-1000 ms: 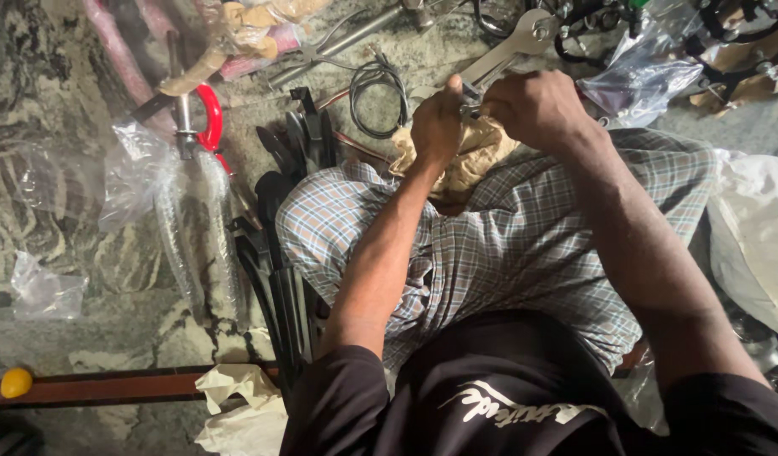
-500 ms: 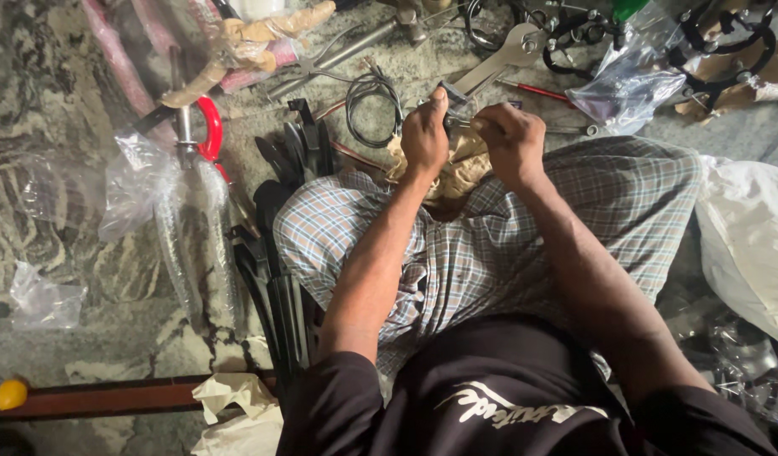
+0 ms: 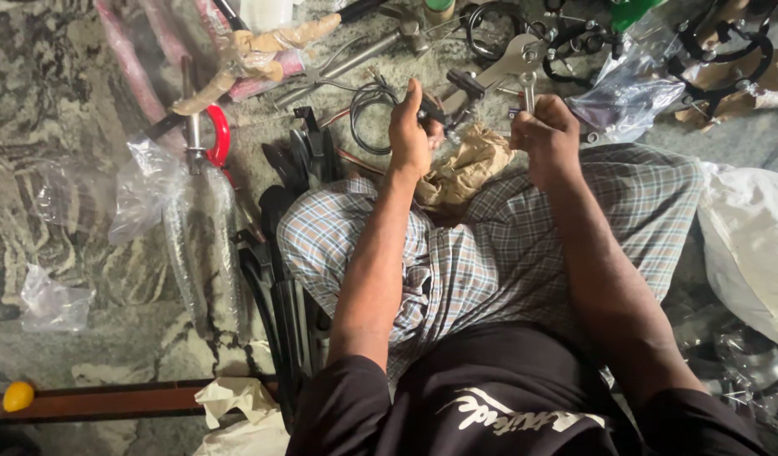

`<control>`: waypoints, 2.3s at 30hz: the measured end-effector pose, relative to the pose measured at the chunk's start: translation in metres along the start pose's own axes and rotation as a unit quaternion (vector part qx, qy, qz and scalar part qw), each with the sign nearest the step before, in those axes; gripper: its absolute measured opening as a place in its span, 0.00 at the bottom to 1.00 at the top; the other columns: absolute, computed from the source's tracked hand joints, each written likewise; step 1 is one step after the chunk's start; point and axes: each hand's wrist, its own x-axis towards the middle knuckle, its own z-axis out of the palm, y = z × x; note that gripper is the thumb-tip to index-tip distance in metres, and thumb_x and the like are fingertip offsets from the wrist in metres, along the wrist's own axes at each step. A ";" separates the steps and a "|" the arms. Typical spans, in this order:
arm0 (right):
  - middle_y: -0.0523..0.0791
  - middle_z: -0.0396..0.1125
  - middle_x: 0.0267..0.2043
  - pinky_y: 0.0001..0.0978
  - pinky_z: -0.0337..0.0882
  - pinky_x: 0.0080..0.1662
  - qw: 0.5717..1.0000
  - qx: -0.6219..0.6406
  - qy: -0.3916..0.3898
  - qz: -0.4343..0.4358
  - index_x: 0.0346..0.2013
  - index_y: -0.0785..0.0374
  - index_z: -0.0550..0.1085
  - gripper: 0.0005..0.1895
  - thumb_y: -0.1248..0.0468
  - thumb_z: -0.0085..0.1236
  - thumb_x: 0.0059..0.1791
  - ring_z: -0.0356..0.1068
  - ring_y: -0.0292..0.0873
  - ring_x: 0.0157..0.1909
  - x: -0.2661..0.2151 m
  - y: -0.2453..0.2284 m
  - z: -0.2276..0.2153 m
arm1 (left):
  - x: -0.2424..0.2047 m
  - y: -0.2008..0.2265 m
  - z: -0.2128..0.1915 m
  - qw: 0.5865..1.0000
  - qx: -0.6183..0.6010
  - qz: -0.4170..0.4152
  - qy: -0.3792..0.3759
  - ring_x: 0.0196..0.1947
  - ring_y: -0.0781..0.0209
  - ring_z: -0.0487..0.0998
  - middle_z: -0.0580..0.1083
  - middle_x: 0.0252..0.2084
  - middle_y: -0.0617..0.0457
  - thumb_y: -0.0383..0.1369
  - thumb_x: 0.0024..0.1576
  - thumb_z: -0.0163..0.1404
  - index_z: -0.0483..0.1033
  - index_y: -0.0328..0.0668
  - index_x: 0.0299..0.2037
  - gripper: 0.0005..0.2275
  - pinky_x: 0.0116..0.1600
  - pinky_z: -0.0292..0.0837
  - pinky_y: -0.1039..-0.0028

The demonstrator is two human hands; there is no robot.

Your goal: The person sits on the floor and assembles a small mechanical component using a wrench and screwdriver. They tighten a bolt, wipe the part with a cloth, and continue adjusting the assembly with tools.

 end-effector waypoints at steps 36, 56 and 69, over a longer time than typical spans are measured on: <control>0.46 0.72 0.33 0.30 0.70 0.34 0.931 -0.313 -0.108 -0.153 0.49 0.69 0.77 0.08 0.67 0.54 0.58 0.70 0.37 0.32 -0.015 0.006 0.028 | -0.004 -0.001 0.021 0.973 0.212 0.084 0.020 0.18 0.66 0.67 0.74 0.22 0.50 0.52 0.67 0.38 0.81 0.32 0.36 0.28 0.24 0.58 0.74; 0.48 0.71 0.37 0.33 0.70 0.36 0.902 -0.327 -0.023 -0.280 0.41 0.65 0.73 0.07 0.71 0.64 0.54 0.72 0.41 0.33 -0.009 0.030 0.055 | -0.001 -0.022 0.013 0.965 0.183 0.177 0.060 0.28 0.69 0.57 0.60 0.25 0.60 0.45 0.70 0.46 0.66 0.34 0.25 0.24 0.33 0.52 0.71; 0.47 0.72 0.38 0.40 0.67 0.40 0.783 -0.443 -0.100 -0.425 0.39 0.68 0.76 0.07 0.70 0.68 0.50 0.67 0.47 0.37 -0.007 -0.013 0.025 | -0.010 -0.013 0.023 0.955 0.255 0.139 0.066 0.30 0.67 0.56 0.58 0.25 0.59 0.49 0.71 0.43 0.64 0.35 0.26 0.26 0.36 0.53 0.72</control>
